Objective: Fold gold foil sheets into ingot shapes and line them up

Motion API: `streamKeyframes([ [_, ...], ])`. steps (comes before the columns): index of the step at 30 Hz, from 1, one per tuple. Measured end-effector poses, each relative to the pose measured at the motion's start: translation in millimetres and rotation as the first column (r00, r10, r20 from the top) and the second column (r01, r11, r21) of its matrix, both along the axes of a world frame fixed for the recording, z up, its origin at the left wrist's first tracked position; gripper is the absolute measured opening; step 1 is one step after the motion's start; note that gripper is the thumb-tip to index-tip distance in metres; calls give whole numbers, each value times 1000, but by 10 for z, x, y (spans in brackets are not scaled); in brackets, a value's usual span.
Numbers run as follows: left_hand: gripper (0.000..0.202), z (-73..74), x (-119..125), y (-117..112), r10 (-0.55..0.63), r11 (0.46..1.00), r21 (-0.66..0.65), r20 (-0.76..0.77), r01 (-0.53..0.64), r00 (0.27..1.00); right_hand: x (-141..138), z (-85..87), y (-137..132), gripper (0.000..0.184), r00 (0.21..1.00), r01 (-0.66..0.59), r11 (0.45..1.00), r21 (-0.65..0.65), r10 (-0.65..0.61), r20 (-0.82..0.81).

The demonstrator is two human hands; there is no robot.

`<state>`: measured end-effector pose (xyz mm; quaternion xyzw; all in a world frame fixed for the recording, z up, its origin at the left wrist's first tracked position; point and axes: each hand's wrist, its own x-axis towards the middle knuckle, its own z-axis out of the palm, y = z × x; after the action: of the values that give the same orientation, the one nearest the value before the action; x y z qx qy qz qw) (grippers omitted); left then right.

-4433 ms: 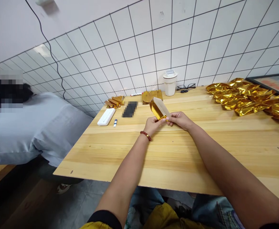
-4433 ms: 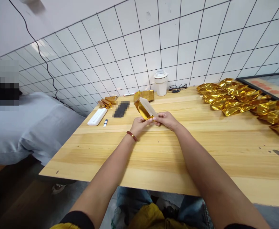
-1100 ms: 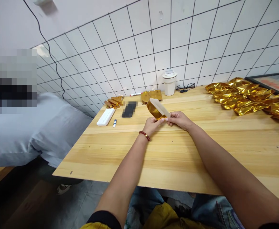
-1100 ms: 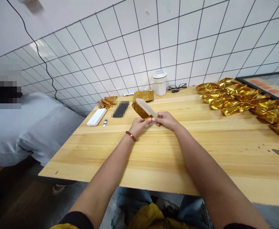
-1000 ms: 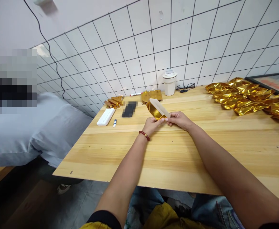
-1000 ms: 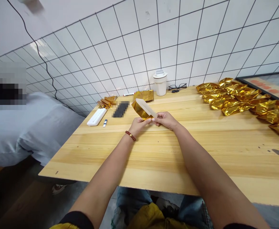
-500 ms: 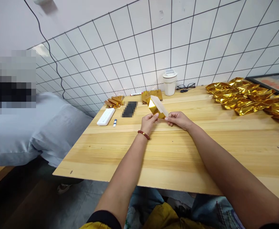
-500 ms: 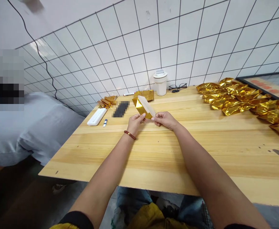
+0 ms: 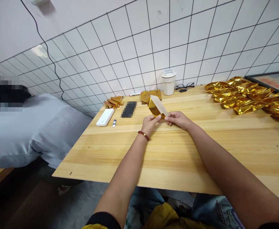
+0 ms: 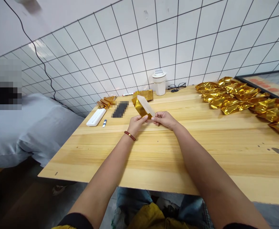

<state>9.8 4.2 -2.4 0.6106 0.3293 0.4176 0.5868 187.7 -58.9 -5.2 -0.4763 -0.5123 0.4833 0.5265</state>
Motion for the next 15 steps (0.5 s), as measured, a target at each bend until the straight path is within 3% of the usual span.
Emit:
streamKeyframes([
  [5,48,16,-27,29,96,995,-37,82,-93,992,-12,5,2,51,1000,10,1000,-4,-10,-10],
  [15,53,-33,12,-37,-106,994,21,-81,108,991,-7,6,2,48,1000,-11,1000,20,11,-1],
])
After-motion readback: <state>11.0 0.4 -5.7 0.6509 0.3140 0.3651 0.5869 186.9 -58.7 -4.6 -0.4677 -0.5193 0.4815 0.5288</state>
